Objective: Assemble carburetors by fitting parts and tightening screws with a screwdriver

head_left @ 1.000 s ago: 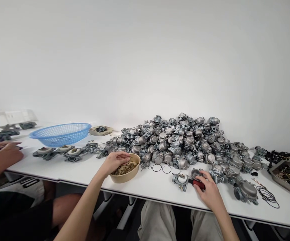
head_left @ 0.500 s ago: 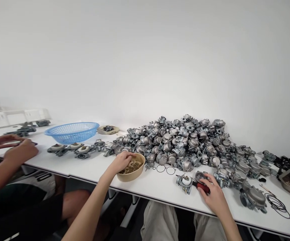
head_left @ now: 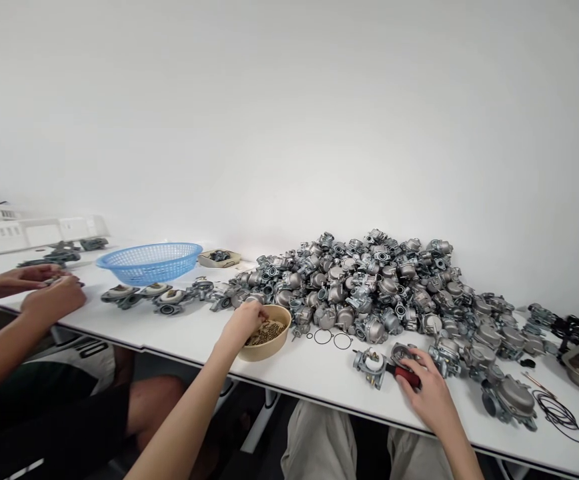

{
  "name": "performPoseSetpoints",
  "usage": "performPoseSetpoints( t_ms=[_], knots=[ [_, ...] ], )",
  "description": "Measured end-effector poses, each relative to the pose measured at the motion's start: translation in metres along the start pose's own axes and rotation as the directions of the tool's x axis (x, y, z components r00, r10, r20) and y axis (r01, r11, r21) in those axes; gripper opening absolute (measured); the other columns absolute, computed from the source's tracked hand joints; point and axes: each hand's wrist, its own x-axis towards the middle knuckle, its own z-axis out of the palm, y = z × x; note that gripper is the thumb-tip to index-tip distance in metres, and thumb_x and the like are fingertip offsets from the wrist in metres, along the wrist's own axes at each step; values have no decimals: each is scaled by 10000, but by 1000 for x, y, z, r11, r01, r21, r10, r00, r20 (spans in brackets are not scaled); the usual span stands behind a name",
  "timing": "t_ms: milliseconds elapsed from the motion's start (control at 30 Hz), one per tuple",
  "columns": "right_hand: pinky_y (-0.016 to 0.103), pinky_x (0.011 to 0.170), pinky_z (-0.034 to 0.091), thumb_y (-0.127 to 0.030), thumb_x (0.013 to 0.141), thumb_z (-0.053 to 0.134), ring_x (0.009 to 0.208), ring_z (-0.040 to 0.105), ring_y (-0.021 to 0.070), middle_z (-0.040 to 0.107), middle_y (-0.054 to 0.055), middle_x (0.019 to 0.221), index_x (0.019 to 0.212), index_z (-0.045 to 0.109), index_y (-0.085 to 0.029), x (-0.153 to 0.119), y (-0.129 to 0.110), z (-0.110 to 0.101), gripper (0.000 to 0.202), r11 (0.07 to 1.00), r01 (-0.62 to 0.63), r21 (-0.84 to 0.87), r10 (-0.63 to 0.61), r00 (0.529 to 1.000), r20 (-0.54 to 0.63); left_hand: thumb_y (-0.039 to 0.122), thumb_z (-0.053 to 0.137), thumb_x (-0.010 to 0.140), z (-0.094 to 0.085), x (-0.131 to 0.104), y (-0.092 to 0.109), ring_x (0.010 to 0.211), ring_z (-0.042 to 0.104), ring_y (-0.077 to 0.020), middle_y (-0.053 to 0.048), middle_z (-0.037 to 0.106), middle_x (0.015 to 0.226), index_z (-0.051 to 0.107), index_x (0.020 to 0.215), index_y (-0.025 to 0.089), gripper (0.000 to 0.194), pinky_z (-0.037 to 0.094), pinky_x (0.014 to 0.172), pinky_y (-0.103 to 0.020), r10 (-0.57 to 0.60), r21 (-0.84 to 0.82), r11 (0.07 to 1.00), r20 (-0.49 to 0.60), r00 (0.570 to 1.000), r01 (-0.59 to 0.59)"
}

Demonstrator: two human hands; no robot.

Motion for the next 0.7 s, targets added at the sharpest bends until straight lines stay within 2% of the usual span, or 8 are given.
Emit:
performPoseSetpoints(
  t_ms=[267,700],
  knots=[
    [425,891,621,-348,911,559,1115,727,316,647,144,1362,1088,774,-246,0,-1,1,297,1000,-2,15,2,1000,1,44,636,738,5,8,0,922,767,-279,-143,815,975,798,799,164,210,544,785,-267,-23,76,997,46,999,20],
    [403,881,619,-318,899,599,1067,732,293,663,119,1339,1071,783,-266,-1,2,4,258,999,3,37,-2,1000,-31,57,625,720,3,8,-2,863,761,-284,-142,809,897,775,720,176,192,527,721,-261,20,27,999,49,999,-21]
  ],
)
